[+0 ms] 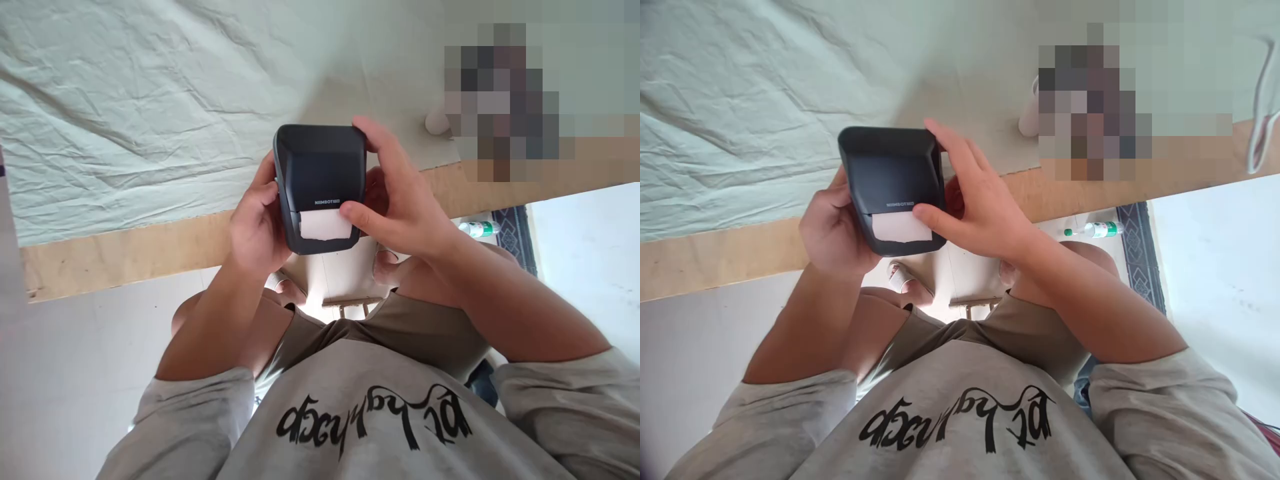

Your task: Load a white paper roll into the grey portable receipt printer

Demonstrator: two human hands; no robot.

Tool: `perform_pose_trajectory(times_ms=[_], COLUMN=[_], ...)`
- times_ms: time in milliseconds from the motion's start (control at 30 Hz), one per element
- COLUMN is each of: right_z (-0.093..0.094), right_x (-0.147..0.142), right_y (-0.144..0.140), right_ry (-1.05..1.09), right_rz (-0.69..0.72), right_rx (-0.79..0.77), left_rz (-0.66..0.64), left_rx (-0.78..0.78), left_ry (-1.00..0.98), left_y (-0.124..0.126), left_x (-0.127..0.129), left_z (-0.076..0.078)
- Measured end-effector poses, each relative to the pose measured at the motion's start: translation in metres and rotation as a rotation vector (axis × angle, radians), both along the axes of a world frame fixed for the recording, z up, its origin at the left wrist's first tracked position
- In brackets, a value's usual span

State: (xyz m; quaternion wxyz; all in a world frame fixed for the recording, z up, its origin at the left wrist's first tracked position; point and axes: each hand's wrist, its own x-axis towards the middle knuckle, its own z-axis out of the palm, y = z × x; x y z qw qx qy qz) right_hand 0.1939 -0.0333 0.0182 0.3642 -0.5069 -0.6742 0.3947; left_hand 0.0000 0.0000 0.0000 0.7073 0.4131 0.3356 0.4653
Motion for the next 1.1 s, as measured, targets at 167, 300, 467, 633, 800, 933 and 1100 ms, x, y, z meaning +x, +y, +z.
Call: perform_pose_trajectory(times_ms=[167, 300, 467, 633, 800, 933, 1100], right_z=[0.003, 0.005, 0.022, 0.038, 0.035, 0.041, 0.049], right_x=[0.000, 0.000, -0.001, -0.008, -0.016, -0.020, -0.019], right_y=[-0.001, -0.001, -0.002, 0.000, 0.008, 0.011, 0.012], right_ry=[-0.016, -0.066, -0.092, -0.007, -0.328, -0.685, -0.791], right_rz=[0.037, -0.086, -0.249, -0.355, -0.278, -0.198, -0.049], right_rx=[-0.064, 0.011, 0.241, 0.327, 0.398, 0.245, 0.112], left_rz=[-0.032, -0.016, -0.116, -0.118, -0.136, -0.125, -0.114], left_rx=[0.006, -0.011, -0.018, -0.016, 0.011, 0.024, 0.050], left_ry=[-0.011, -0.037, -0.043, 0.046, 0.034, 0.027, 0.065], left_y=[0.000, 0.000, 0.002, 0.000, 0.001, 0.003, 0.000], left_x=[-0.002, -0.001, 0.000, -0.002, -0.005, -0.005, -0.004], left_z=[0.002, 0.003, 0.001, 0.005, 0.000, -0.006, -0.003])
